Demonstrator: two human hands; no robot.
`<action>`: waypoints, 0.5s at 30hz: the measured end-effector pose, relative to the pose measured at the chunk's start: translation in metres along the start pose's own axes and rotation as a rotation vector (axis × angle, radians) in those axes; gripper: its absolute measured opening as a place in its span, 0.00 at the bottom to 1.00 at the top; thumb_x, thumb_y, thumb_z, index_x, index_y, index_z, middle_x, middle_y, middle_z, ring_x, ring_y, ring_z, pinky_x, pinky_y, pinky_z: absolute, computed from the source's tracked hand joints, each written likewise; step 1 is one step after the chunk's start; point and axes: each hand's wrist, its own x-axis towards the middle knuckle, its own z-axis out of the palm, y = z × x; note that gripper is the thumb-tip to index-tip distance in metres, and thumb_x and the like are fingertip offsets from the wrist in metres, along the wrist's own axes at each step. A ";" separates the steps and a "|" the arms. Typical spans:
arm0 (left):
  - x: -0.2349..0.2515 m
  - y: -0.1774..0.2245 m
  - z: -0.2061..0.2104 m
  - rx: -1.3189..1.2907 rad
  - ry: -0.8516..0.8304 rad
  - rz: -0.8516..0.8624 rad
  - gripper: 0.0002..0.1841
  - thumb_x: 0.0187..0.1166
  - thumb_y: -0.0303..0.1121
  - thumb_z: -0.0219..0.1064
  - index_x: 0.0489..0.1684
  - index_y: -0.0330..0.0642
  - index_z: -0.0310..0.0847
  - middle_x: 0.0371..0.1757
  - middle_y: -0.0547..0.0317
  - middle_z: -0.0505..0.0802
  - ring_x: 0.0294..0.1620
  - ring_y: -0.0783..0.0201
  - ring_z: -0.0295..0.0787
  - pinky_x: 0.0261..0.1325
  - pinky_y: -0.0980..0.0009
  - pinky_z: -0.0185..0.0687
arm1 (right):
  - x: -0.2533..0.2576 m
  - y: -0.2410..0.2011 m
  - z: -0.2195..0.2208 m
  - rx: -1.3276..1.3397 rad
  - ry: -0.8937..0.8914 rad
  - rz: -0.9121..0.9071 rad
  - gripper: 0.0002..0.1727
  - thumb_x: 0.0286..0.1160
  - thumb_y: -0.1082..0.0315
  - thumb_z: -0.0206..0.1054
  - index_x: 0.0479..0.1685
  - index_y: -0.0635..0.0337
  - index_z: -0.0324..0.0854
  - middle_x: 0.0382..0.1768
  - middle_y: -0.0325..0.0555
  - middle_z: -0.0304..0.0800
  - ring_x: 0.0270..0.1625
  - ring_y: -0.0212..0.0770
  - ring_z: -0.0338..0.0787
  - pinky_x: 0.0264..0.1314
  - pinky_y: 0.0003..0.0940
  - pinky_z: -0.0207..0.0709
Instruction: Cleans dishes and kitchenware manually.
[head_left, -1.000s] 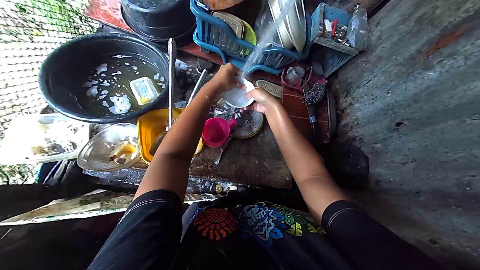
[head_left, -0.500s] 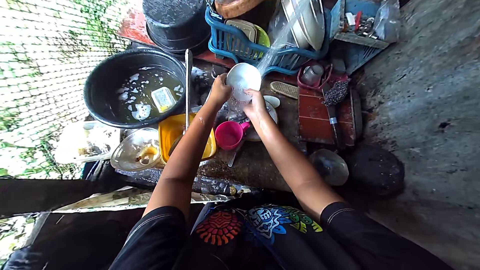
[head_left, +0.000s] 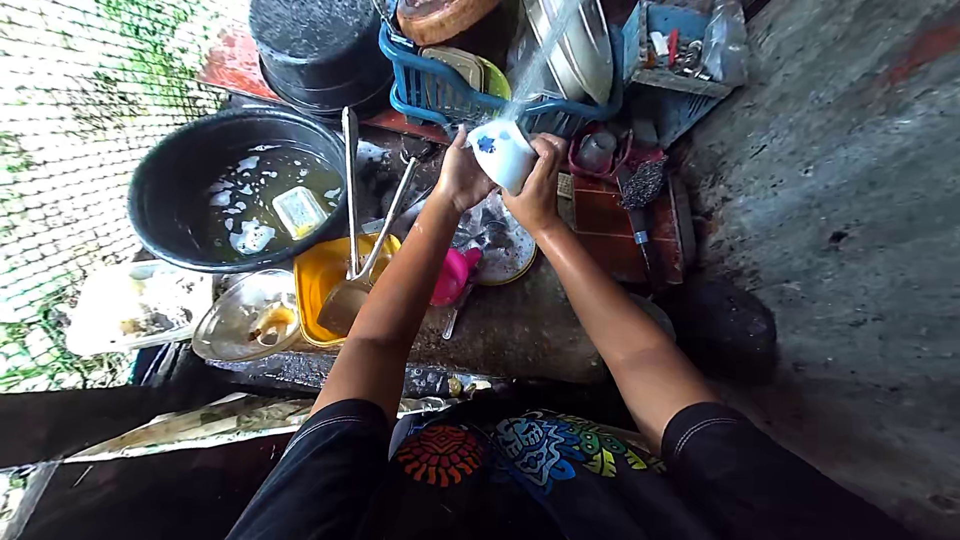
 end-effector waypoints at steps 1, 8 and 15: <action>0.001 0.002 0.002 0.008 0.013 0.012 0.38 0.90 0.63 0.22 0.70 0.48 0.72 0.56 0.56 0.89 0.57 0.61 0.87 0.61 0.58 0.84 | -0.003 0.002 0.002 0.004 0.010 -0.018 0.37 0.41 0.71 0.83 0.57 0.77 0.71 0.58 0.76 0.80 0.66 0.67 0.82 0.72 0.48 0.75; -0.004 0.029 0.008 0.863 0.040 0.444 0.32 0.98 0.43 0.31 0.61 0.31 0.84 0.57 0.50 0.91 0.59 0.67 0.86 0.68 0.64 0.79 | -0.003 -0.022 0.007 0.479 -0.206 0.721 0.44 0.62 0.66 0.81 0.77 0.74 0.61 0.65 0.65 0.81 0.65 0.49 0.86 0.65 0.41 0.84; -0.033 0.049 -0.008 1.565 0.111 0.302 0.22 0.85 0.27 0.58 0.79 0.39 0.77 0.76 0.41 0.85 0.78 0.42 0.80 0.82 0.43 0.68 | 0.022 -0.047 -0.009 1.084 -0.468 1.571 0.23 0.88 0.59 0.57 0.77 0.57 0.69 0.62 0.53 0.85 0.54 0.45 0.91 0.53 0.38 0.88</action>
